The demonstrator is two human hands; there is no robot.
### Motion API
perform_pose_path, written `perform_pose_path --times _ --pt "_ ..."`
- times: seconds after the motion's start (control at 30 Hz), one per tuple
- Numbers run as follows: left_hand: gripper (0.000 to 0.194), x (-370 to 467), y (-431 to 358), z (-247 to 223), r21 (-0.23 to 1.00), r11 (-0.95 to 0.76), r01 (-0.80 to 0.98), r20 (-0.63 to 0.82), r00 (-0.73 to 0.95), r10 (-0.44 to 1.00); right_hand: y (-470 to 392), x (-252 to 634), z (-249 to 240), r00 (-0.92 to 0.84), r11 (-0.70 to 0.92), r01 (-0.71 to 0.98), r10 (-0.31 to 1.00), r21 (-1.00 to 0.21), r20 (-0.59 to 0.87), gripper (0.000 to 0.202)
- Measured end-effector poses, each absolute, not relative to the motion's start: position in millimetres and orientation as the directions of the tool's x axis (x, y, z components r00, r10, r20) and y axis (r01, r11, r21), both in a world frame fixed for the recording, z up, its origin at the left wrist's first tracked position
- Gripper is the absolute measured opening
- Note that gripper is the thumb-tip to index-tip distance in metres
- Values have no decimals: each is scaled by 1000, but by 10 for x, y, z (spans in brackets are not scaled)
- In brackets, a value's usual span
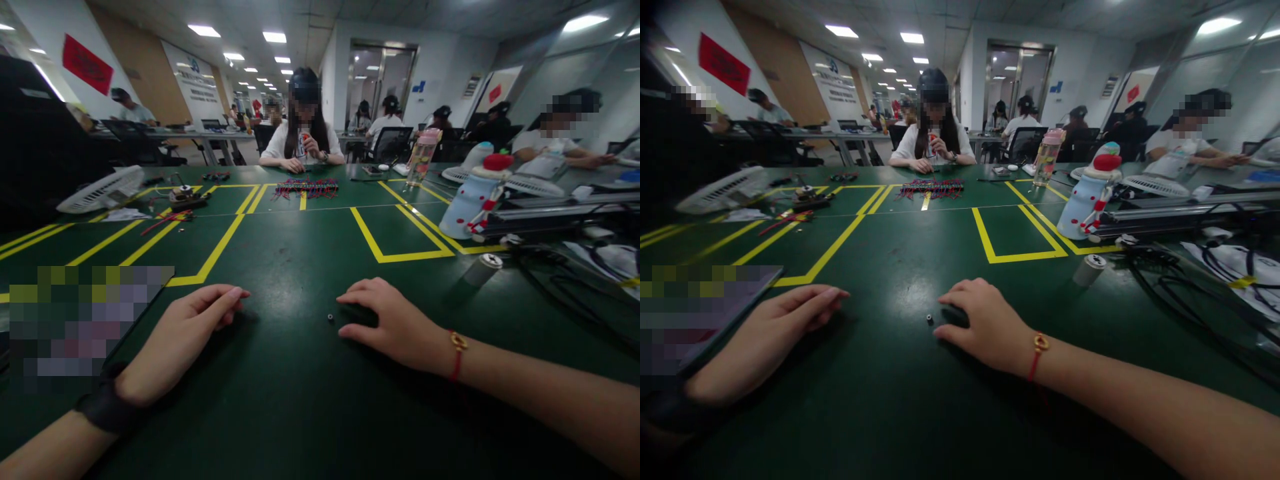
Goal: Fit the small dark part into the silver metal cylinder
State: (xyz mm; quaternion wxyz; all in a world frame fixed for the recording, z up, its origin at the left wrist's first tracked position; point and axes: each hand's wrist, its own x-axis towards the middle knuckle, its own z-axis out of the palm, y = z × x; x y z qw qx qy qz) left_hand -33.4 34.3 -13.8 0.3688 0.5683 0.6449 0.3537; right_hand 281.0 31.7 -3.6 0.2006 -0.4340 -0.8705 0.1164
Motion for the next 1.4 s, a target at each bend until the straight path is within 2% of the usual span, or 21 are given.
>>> perform_pose_path --times 0.13,0.2,0.3,0.37,0.4,0.47,0.53,0.6,0.67,1.03,1.27,1.4 --pt "36 -350 344 -156 891 93 444 -69 -68 995 420 2622 -23 -534 564 641 815 -521 224 22" --pt "36 -342 331 -141 886 93 454 -75 -57 996 454 2843 77 -467 537 663 841 -522 272 21" --pt "37 -316 311 -106 894 107 434 -85 -72 994 484 3438 264 -274 460 820 838 -340 472 20" --pt "36 -300 305 -94 916 125 380 -97 -92 991 498 3891 349 -156 311 935 790 -169 592 20" --pt "36 -295 304 -95 927 134 352 -104 -102 989 504 4101 369 -104 211 971 792 -110 601 21" --pt "34 -292 306 -106 941 144 307 -117 -106 988 509 4444 369 26 18 997 844 -77 536 23" --pt "32 -298 309 -126 946 154 286 -128 -108 986 506 4654 337 169 -128 983 906 -130 388 28" --pt "32 -310 311 -144 947 169 272 -144 -108 984 500 4744 304 253 -205 959 928 -193 272 31" --pt "32 -326 311 -156 947 182 264 -159 -106 982 496 4760 288 276 -222 949 928 -223 249 33" --pt "29 -384 306 -215 955 157 251 -136 -101 986 520 4824 285 342 -277 934 874 -225 344 32" --pt "28 -389 317 -210 953 158 260 -140 -89 986 521 4846 269 285 -188 924 919 -331 273 39" --pt "30 -356 298 -180 947 152 284 -126 -106 986 500 4768 303 345 -231 903 893 -363 291 44"
